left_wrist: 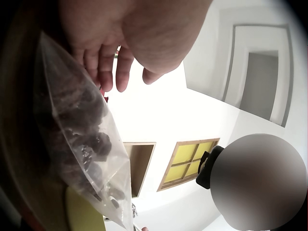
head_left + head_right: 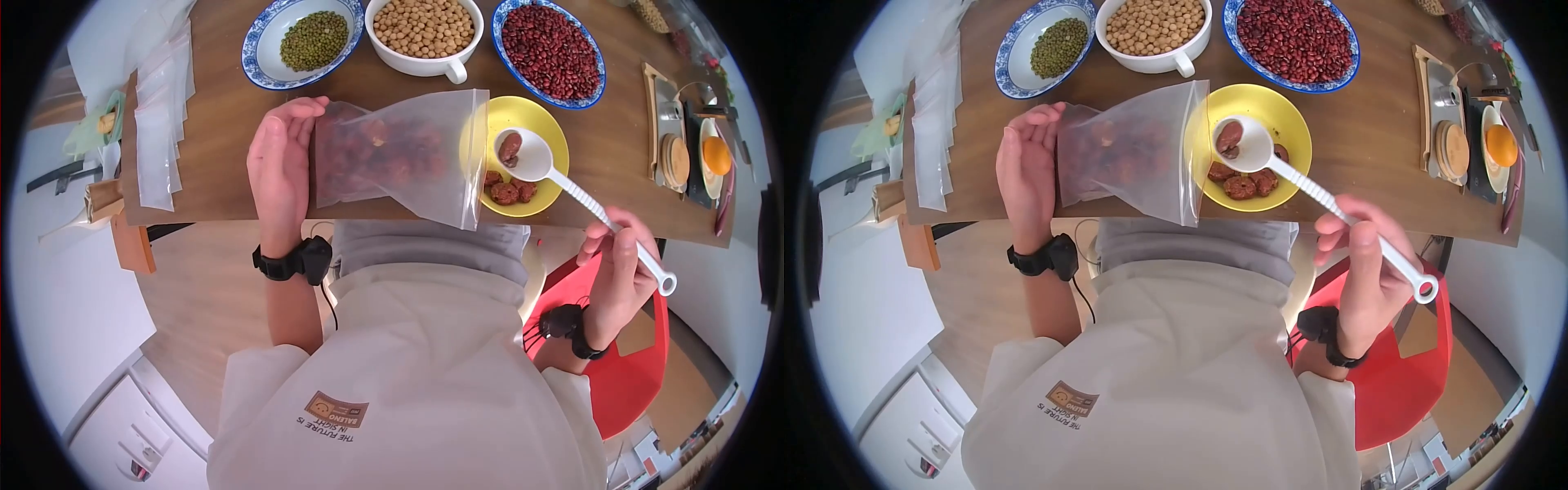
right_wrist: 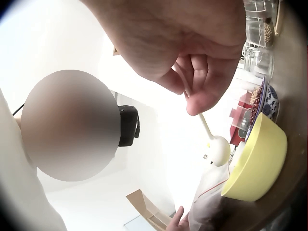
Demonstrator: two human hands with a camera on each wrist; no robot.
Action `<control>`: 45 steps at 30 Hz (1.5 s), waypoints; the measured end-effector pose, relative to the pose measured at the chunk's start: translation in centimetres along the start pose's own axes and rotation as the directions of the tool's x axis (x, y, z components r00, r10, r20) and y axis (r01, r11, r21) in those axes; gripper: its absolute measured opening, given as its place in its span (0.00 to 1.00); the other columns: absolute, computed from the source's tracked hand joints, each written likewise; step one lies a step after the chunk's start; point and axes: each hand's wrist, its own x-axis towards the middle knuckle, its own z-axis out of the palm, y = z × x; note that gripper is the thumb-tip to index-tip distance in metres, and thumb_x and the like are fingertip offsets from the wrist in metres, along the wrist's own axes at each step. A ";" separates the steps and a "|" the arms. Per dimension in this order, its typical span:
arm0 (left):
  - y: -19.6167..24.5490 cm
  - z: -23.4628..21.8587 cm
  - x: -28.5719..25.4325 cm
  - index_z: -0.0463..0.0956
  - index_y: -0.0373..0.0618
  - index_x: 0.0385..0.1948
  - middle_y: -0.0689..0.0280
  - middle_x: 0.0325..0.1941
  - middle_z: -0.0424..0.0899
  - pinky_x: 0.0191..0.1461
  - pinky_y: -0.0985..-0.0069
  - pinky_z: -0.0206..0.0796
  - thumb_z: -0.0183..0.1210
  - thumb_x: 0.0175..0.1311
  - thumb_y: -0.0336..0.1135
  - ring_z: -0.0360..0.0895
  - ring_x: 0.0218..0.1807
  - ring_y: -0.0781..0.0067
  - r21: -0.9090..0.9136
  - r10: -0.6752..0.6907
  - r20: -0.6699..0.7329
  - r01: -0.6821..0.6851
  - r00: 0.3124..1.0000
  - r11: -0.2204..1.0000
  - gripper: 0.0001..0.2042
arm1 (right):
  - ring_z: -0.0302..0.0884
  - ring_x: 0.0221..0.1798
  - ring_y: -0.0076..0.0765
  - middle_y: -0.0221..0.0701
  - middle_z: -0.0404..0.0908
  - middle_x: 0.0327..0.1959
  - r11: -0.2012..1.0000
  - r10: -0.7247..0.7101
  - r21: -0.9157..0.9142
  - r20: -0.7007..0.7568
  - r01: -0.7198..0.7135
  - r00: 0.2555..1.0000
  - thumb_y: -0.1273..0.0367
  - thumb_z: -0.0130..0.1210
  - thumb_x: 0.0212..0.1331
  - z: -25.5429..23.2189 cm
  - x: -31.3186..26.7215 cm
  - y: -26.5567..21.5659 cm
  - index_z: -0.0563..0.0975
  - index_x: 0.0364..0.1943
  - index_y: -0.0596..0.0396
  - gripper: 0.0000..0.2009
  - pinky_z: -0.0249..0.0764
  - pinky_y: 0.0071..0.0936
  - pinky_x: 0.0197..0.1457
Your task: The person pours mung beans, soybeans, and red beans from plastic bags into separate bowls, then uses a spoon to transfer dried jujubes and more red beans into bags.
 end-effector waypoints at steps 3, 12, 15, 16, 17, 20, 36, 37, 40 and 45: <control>0.0 0.1 0.1 0.77 0.30 0.48 0.52 0.54 0.80 0.75 0.60 0.59 0.44 0.83 0.44 0.74 0.65 0.55 -0.020 -0.008 -0.002 0.008 1.000 1.000 0.21 | 0.82 0.30 0.31 0.41 0.87 0.35 0.999 0.037 -0.007 0.104 -0.036 0.994 0.65 0.57 0.73 1.3 -0.1 -1.1 0.82 0.49 0.69 0.16 0.79 0.26 0.34; -0.2 -0.1 0.0 0.76 0.30 0.48 0.52 0.55 0.80 0.76 0.59 0.58 0.44 0.82 0.44 0.74 0.66 0.55 -0.006 0.000 0.000 0.000 1.000 1.000 0.21 | 0.81 0.34 0.30 0.41 0.85 0.40 0.925 -0.198 -0.188 0.501 0.329 0.843 0.82 0.61 0.61 2.1 0.6 -2.0 0.85 0.49 0.62 0.13 0.74 0.26 0.33; -0.2 -0.2 0.0 0.76 0.30 0.49 0.53 0.55 0.80 0.76 0.59 0.58 0.44 0.82 0.44 0.74 0.66 0.55 -0.022 -0.012 -0.006 0.012 1.000 1.000 0.21 | 0.81 0.33 0.32 0.41 0.84 0.38 0.891 -0.239 -0.231 0.494 0.391 0.836 0.81 0.61 0.60 0.5 0.4 -2.3 0.85 0.48 0.63 0.12 0.74 0.26 0.33; -0.1 -0.1 0.0 0.76 0.30 0.49 0.53 0.54 0.80 0.76 0.59 0.58 0.44 0.82 0.44 0.74 0.66 0.55 -0.013 -0.005 -0.003 0.005 1.000 1.000 0.21 | 0.81 0.32 0.33 0.41 0.84 0.38 0.873 -0.267 -0.253 0.467 0.416 0.843 0.80 0.60 0.61 -0.1 0.4 -2.3 0.85 0.47 0.64 0.11 0.74 0.26 0.33; -0.1 0.0 0.0 0.76 0.30 0.49 0.53 0.54 0.80 0.76 0.59 0.58 0.44 0.82 0.44 0.74 0.66 0.55 -0.003 0.002 0.001 -0.002 1.000 1.000 0.21 | 0.81 0.31 0.34 0.41 0.84 0.37 0.855 -0.295 -0.275 0.438 0.439 0.849 0.79 0.60 0.61 -0.7 0.3 -2.4 0.85 0.46 0.64 0.10 0.74 0.26 0.33; -0.2 -0.1 0.0 0.76 0.30 0.49 0.53 0.54 0.80 0.76 0.59 0.58 0.44 0.83 0.43 0.74 0.66 0.55 0.003 -0.005 -0.001 0.005 1.000 1.000 0.21 | 0.80 0.31 0.35 0.40 0.84 0.35 0.774 -0.297 -0.447 0.367 0.447 0.881 0.76 0.60 0.62 -1.7 0.0 -2.9 0.85 0.43 0.65 0.08 0.74 0.26 0.32; -0.2 -0.1 0.1 0.76 0.30 0.48 0.52 0.54 0.80 0.76 0.59 0.58 0.44 0.83 0.42 0.74 0.66 0.55 -0.003 -0.008 0.001 0.008 1.000 1.000 0.20 | 0.79 0.32 0.39 0.35 0.82 0.33 0.596 -0.281 -0.601 0.465 0.533 0.839 0.79 0.67 0.50 1.3 0.9 -3.2 0.86 0.41 0.57 0.12 0.73 0.32 0.31; -0.2 -0.1 0.1 0.76 0.30 0.48 0.52 0.54 0.80 0.76 0.59 0.58 0.44 0.83 0.42 0.74 0.66 0.55 -0.006 -0.005 -0.001 0.005 1.000 1.000 0.20 | 0.79 0.32 0.39 0.35 0.82 0.33 0.595 -0.280 -0.601 0.466 0.533 0.839 0.79 0.67 0.50 1.5 1.0 -3.0 0.86 0.41 0.57 0.12 0.73 0.32 0.31; -0.2 -0.1 0.0 0.76 0.30 0.48 0.52 0.54 0.80 0.76 0.59 0.58 0.44 0.83 0.41 0.74 0.66 0.55 0.004 -0.001 0.002 0.001 1.000 1.000 0.20 | 0.79 0.31 0.39 0.36 0.82 0.32 0.629 -0.295 -0.559 0.471 0.540 0.831 0.80 0.66 0.50 1.8 1.1 -2.5 0.86 0.40 0.59 0.11 0.73 0.32 0.30; -0.3 -0.2 0.1 0.76 0.30 0.48 0.52 0.54 0.80 0.76 0.59 0.58 0.44 0.83 0.41 0.74 0.66 0.54 -0.015 0.007 0.020 -0.007 1.000 1.000 0.19 | 0.79 0.30 0.41 0.38 0.83 0.31 0.620 -0.341 -0.564 0.432 0.545 0.835 0.81 0.64 0.51 1.0 0.6 -3.0 0.85 0.39 0.63 0.10 0.73 0.31 0.31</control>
